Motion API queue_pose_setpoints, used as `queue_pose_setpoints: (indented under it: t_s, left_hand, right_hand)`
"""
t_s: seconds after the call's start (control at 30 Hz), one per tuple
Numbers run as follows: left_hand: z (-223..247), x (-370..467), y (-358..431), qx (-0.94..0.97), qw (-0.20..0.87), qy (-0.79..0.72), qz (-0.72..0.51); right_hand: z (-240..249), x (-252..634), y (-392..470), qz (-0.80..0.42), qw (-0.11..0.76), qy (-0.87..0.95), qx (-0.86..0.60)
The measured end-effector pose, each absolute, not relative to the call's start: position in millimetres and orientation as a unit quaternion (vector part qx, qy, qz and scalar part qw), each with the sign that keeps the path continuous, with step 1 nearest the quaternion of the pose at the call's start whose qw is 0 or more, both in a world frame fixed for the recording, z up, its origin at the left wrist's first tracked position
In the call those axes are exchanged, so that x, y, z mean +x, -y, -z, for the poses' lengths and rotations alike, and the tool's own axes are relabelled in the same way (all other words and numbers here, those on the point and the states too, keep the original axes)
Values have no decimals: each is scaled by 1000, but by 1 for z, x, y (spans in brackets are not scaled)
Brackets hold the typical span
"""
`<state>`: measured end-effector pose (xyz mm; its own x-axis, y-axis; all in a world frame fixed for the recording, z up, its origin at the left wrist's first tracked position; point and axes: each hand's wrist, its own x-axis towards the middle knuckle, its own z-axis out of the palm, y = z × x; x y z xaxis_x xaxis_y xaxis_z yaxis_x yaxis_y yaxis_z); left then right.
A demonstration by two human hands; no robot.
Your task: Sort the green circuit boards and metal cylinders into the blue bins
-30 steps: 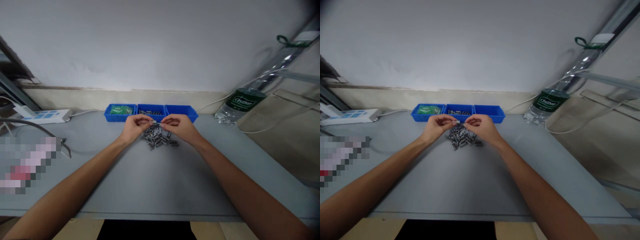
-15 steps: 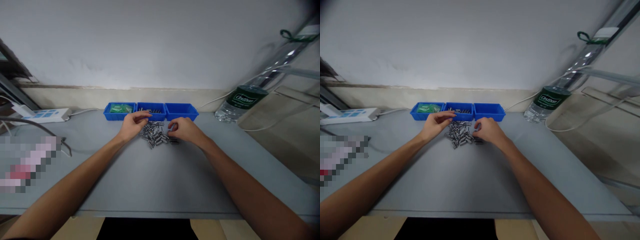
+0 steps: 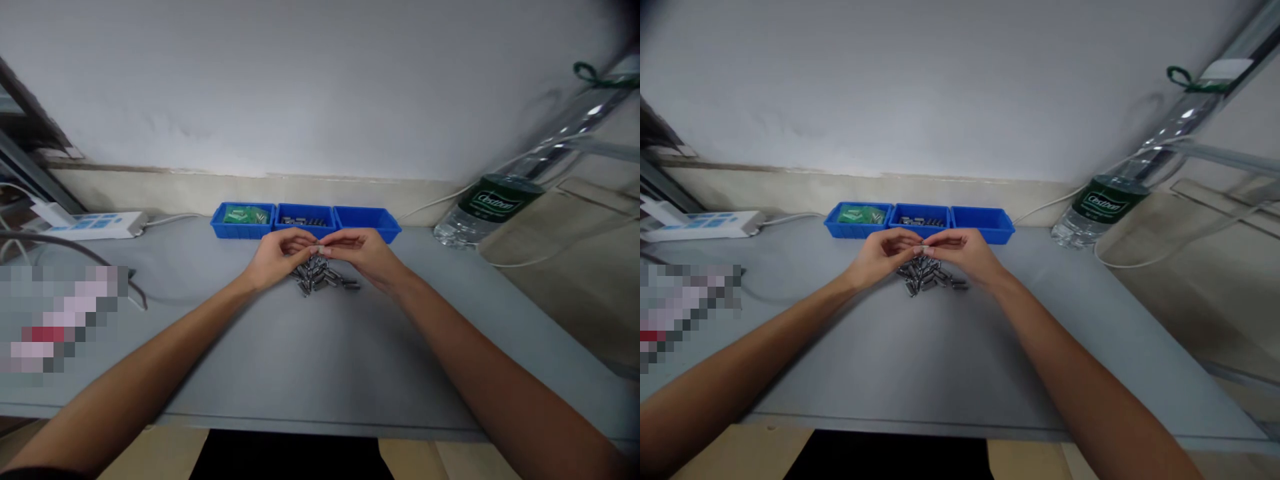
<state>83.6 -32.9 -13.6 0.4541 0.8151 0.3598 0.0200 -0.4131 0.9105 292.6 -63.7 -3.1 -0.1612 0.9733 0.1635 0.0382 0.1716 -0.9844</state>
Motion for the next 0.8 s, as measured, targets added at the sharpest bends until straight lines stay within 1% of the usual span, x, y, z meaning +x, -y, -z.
queue_pose_setpoints:
  t_s: [0.2,0.33,0.43,0.5,0.63,0.7,0.8]
  left_hand:
    - [11,81,32,693,491,-301,-434]
    - [13,80,29,682,503,-309,-432]
    - [15,79,24,672,486,-328,-452]
    - [16,78,20,662,469,-347,-471]
    - [16,80,14,638,466,-358,-497]
    - [17,81,10,626,478,-351,-506]
    - [19,81,7,622,496,-339,-502]
  right_hand:
    - [8,288,63,-450,492,594,-450]
    - [9,290,61,-420,474,615,-470]
    - [10,295,59,-376,449,645,-491]
    - [9,300,58,-316,405,686,-514]
    - [1,313,61,-171,265,767,-559]
    - [-4,319,63,-155,219,786,-557]
    - [-8,326,65,-181,190,800,-539]
